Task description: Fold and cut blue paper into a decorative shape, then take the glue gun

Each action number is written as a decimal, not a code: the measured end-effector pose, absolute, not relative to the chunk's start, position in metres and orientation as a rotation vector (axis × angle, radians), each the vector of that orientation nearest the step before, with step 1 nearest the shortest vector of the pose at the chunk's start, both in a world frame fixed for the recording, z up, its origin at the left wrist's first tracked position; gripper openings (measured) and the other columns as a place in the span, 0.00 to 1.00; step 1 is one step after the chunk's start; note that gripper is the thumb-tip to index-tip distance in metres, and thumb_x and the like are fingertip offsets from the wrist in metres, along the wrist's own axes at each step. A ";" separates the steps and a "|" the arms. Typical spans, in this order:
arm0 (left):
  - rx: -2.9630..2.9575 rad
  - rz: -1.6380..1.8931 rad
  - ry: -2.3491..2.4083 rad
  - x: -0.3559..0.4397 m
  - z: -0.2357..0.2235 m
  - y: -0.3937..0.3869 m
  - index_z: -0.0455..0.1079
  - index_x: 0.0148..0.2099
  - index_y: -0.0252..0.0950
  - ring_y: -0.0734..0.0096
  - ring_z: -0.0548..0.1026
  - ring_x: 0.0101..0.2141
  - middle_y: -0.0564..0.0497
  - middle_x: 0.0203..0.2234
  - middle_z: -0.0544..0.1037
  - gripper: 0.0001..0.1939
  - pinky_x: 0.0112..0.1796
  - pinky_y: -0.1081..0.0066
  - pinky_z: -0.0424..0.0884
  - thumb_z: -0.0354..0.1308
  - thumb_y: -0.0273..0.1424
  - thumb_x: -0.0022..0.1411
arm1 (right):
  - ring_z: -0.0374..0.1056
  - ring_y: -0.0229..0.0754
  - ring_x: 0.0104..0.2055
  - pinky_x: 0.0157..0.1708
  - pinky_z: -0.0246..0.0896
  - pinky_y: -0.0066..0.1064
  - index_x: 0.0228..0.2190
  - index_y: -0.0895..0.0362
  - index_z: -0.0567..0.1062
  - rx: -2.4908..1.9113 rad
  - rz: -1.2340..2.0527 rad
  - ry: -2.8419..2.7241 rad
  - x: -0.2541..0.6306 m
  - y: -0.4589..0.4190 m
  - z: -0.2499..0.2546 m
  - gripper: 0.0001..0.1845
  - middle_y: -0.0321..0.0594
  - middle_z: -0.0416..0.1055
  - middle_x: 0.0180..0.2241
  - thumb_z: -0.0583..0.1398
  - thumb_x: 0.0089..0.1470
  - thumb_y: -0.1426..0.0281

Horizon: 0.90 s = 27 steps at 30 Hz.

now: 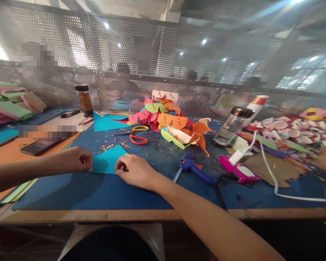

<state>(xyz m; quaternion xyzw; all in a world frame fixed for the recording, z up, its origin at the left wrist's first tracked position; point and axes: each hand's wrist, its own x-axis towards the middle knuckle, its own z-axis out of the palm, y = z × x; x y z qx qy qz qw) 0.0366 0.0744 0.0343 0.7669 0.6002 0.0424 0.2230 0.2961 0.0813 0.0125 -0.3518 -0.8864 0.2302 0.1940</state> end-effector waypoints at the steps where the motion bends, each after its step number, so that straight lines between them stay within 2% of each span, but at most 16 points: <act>1: 2.116 0.120 1.660 0.036 0.034 0.074 0.76 0.28 0.40 0.66 0.75 0.28 0.55 0.23 0.77 0.10 0.29 0.72 0.63 0.59 0.40 0.48 | 0.66 0.34 0.32 0.33 0.57 0.26 0.32 0.57 0.76 -0.987 0.646 -2.487 0.296 0.081 0.012 0.03 0.35 0.72 0.33 0.61 0.53 0.75; 11: 2.128 0.106 1.633 0.030 0.028 0.079 0.77 0.27 0.41 0.66 0.76 0.27 0.55 0.22 0.78 0.07 0.27 0.72 0.63 0.58 0.34 0.47 | 0.66 0.35 0.32 0.33 0.58 0.27 0.33 0.57 0.76 -0.994 0.651 -2.493 0.295 0.081 0.013 0.03 0.36 0.72 0.33 0.61 0.54 0.74; 27: 2.091 0.064 1.650 0.013 0.028 0.082 0.74 0.25 0.39 0.65 0.73 0.27 0.55 0.20 0.77 0.09 0.27 0.72 0.62 0.54 0.36 0.44 | 0.66 0.35 0.33 0.34 0.58 0.27 0.32 0.57 0.75 -0.986 0.656 -2.496 0.296 0.080 0.014 0.03 0.36 0.72 0.33 0.61 0.54 0.75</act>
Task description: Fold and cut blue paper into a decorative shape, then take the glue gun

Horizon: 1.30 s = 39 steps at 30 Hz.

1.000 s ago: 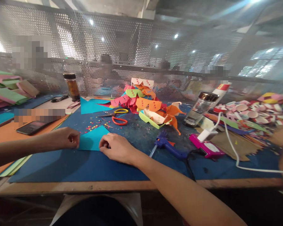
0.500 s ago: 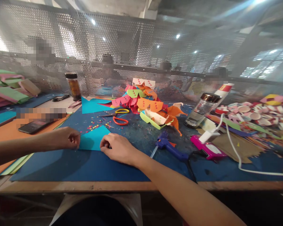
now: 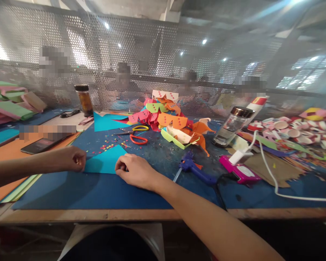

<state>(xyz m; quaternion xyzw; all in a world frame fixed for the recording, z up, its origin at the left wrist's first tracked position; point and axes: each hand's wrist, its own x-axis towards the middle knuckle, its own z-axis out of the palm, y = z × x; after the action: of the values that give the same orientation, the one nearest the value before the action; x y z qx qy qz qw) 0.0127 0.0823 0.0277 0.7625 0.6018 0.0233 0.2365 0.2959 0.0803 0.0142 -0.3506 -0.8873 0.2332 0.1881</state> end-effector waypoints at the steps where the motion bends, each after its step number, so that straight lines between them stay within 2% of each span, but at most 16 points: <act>1: 2.086 0.065 1.651 0.012 0.029 0.082 0.74 0.24 0.38 0.66 0.73 0.27 0.55 0.20 0.76 0.10 0.27 0.72 0.62 0.54 0.36 0.44 | 0.66 0.36 0.33 0.34 0.58 0.27 0.32 0.57 0.75 -0.988 0.657 -2.497 0.296 0.080 0.014 0.02 0.36 0.72 0.33 0.61 0.54 0.75; 9: 2.053 0.107 1.644 -0.003 0.029 0.077 0.74 0.26 0.34 0.68 0.70 0.26 0.55 0.20 0.75 0.11 0.28 0.73 0.60 0.53 0.35 0.45 | 0.66 0.35 0.33 0.33 0.58 0.27 0.32 0.57 0.75 -1.000 0.670 -2.493 0.295 0.079 0.016 0.03 0.36 0.72 0.33 0.61 0.54 0.75; 29: 1.995 0.116 1.675 -0.023 0.033 0.074 0.73 0.25 0.35 0.72 0.67 0.26 0.58 0.19 0.74 0.07 0.28 0.76 0.57 0.55 0.30 0.47 | 0.66 0.35 0.33 0.33 0.58 0.27 0.32 0.57 0.76 -1.018 0.684 -2.493 0.295 0.079 0.016 0.03 0.37 0.72 0.34 0.61 0.54 0.75; 39: 1.995 0.110 1.730 -0.035 0.035 0.069 0.72 0.25 0.36 0.71 0.68 0.26 0.58 0.19 0.74 0.07 0.29 0.75 0.57 0.56 0.33 0.48 | 0.66 0.35 0.32 0.33 0.58 0.27 0.32 0.57 0.75 -0.981 0.664 -2.483 0.296 0.080 0.012 0.03 0.36 0.72 0.33 0.61 0.54 0.75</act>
<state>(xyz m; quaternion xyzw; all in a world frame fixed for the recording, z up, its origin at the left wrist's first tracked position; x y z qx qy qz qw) -0.0352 0.0692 0.0350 0.7315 0.6343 0.0404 0.2468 0.2958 0.0803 0.0122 -0.3497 -0.8854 0.2369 0.1941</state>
